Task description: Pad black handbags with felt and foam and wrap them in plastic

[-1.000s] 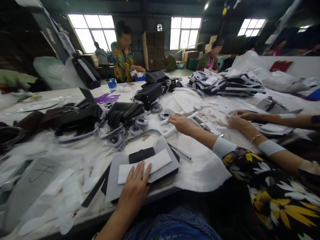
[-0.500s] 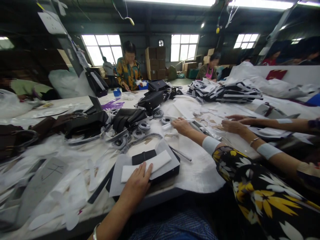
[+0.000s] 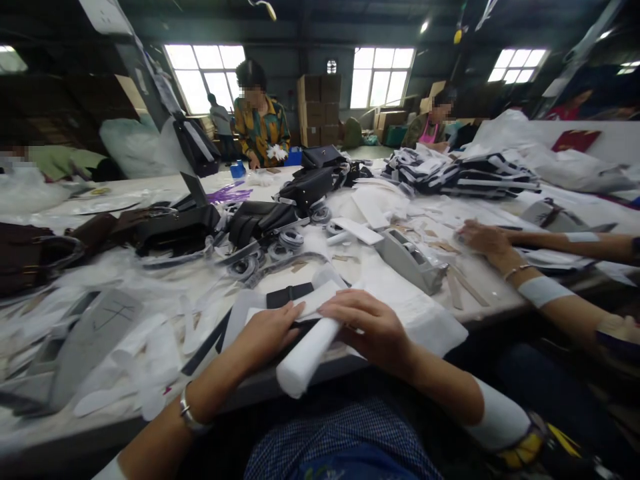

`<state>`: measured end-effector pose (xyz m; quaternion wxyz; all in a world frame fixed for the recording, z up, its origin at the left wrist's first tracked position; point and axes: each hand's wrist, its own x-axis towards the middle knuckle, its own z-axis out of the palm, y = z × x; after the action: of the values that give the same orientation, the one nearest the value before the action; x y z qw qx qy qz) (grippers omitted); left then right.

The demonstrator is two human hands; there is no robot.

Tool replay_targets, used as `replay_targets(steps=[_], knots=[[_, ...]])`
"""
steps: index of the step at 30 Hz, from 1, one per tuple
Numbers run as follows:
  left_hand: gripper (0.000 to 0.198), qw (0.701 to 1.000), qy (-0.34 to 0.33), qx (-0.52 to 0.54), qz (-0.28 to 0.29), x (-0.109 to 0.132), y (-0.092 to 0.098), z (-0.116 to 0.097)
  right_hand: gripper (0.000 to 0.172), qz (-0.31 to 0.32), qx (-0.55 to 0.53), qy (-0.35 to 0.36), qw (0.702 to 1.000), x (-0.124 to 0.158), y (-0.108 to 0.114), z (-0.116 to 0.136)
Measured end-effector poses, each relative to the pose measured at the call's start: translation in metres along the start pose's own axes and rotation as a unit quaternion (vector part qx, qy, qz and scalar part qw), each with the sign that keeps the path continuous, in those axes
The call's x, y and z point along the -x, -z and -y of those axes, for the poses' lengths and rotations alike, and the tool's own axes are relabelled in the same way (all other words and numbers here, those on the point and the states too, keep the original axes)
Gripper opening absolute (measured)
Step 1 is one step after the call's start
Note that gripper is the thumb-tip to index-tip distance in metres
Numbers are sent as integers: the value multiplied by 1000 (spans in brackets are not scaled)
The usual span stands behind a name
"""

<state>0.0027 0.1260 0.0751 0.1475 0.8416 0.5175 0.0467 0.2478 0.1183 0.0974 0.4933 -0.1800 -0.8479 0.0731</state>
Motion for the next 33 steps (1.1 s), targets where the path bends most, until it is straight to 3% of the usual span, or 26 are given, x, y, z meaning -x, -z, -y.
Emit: replay_targets(steps=[4,7,10,13,18,21,25,29,31,33], knots=[[49,999,3,-38,26,-1,4,0,33,97,73,38,992,22,-34,-23],[51,998,3,-55,26,-3,5,-1,28,131,129,92,979,28,-40,-15],[48,998,0,-64,30,-5,8,-1,23,122,131,122,976,38,-50,11],[48,997,3,-73,32,-6,10,-2,22,101,111,120,981,52,-77,26],[49,996,3,-82,41,-9,14,-2,22,28,110,53,992,62,-142,7],[52,995,6,-85,42,-10,15,3,18,3,120,40,992,62,-166,-7],[52,996,9,-79,36,-8,13,7,19,10,43,48,998,64,-171,-15],[51,998,23,-62,17,-2,5,5,22,25,-104,-1,994,62,-159,-12],[50,998,34,-44,3,0,1,3,20,9,-188,-47,981,58,-151,-8],[50,999,43,-27,-8,3,-3,2,19,-31,-302,-110,946,53,-142,-5]])
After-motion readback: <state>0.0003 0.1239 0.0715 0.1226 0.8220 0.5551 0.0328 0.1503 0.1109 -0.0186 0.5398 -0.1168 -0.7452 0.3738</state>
